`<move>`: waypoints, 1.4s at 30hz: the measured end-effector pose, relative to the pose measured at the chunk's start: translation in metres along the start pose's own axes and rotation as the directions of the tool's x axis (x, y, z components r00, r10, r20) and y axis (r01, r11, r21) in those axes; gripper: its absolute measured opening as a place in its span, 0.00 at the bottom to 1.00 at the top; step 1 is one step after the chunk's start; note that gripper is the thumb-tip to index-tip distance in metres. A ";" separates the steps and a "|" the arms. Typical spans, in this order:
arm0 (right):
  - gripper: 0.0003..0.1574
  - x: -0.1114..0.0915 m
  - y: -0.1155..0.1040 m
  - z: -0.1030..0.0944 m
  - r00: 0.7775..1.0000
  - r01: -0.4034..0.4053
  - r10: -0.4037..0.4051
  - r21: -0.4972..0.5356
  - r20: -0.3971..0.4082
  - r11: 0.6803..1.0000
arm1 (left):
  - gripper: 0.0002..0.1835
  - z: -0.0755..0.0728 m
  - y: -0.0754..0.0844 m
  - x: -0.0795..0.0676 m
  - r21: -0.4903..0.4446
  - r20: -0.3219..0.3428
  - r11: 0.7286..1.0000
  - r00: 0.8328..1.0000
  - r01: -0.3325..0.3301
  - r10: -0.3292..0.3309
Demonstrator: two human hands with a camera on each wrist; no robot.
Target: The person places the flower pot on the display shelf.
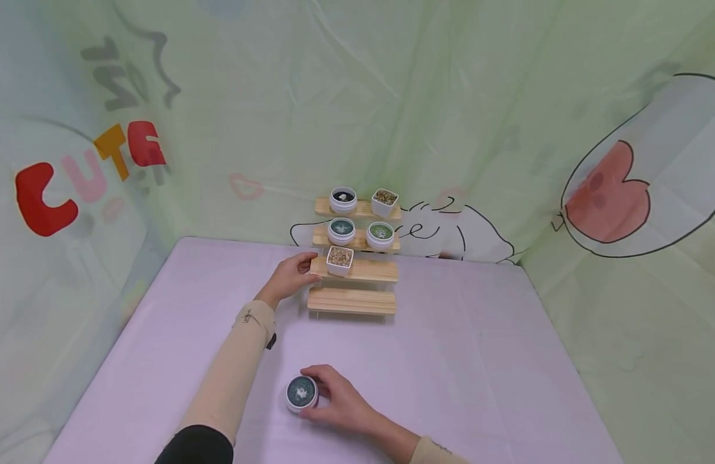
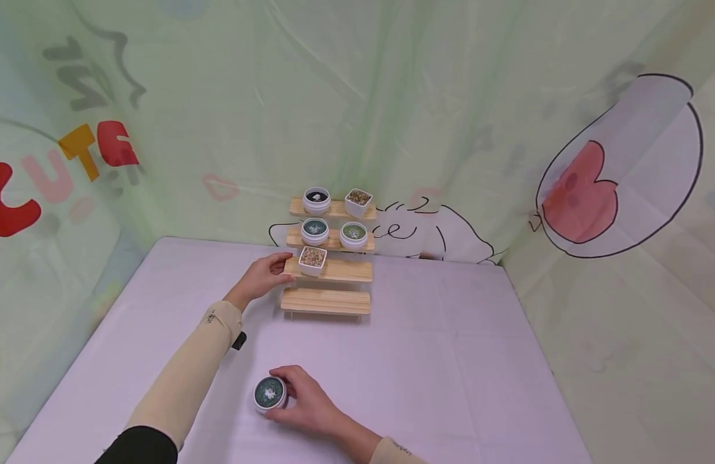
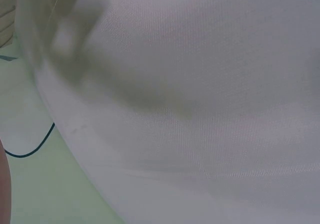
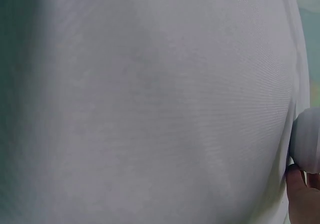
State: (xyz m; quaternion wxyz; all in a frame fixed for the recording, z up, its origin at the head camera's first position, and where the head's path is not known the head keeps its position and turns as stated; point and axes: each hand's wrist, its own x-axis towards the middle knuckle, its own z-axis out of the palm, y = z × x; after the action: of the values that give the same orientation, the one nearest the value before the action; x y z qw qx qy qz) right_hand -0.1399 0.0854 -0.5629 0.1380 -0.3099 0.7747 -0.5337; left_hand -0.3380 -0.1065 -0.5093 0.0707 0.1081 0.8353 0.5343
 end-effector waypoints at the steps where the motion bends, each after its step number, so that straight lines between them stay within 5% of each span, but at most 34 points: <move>1: 0.38 0.000 0.001 0.001 1.000 0.002 -0.002 -0.001 -0.004 1.000 | 0.37 0.000 0.000 0.000 -0.001 0.000 1.000 1.000 0.002 -0.002; 13: 0.35 0.002 0.006 0.001 0.997 -0.003 0.003 -0.003 -0.071 1.000 | 0.37 -0.001 0.001 -0.001 -0.001 0.002 1.000 1.000 -0.007 0.007; 20: 0.37 0.015 -0.004 -0.028 0.984 -0.095 0.093 -0.003 -0.149 0.995 | 0.37 0.000 0.000 0.000 0.036 -0.010 0.999 1.000 0.007 -0.007; 26: 0.38 0.031 -0.015 -0.063 0.955 -0.188 0.184 0.007 -0.233 0.982 | 0.37 -0.001 0.001 0.000 0.033 -0.004 0.999 1.000 0.021 -0.021; 42: 0.38 0.058 -0.035 -0.133 0.857 -0.296 0.270 0.011 -0.438 0.955 | 0.38 -0.001 0.001 0.001 0.001 0.008 1.000 1.000 0.013 -0.013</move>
State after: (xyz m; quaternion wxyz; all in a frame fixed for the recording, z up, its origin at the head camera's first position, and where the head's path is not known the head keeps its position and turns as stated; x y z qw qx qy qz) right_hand -0.2459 0.1393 -0.4721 0.0296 -0.0695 0.8375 -0.5411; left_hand -0.3394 -0.1068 -0.5083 0.0775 0.1051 0.8359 0.5331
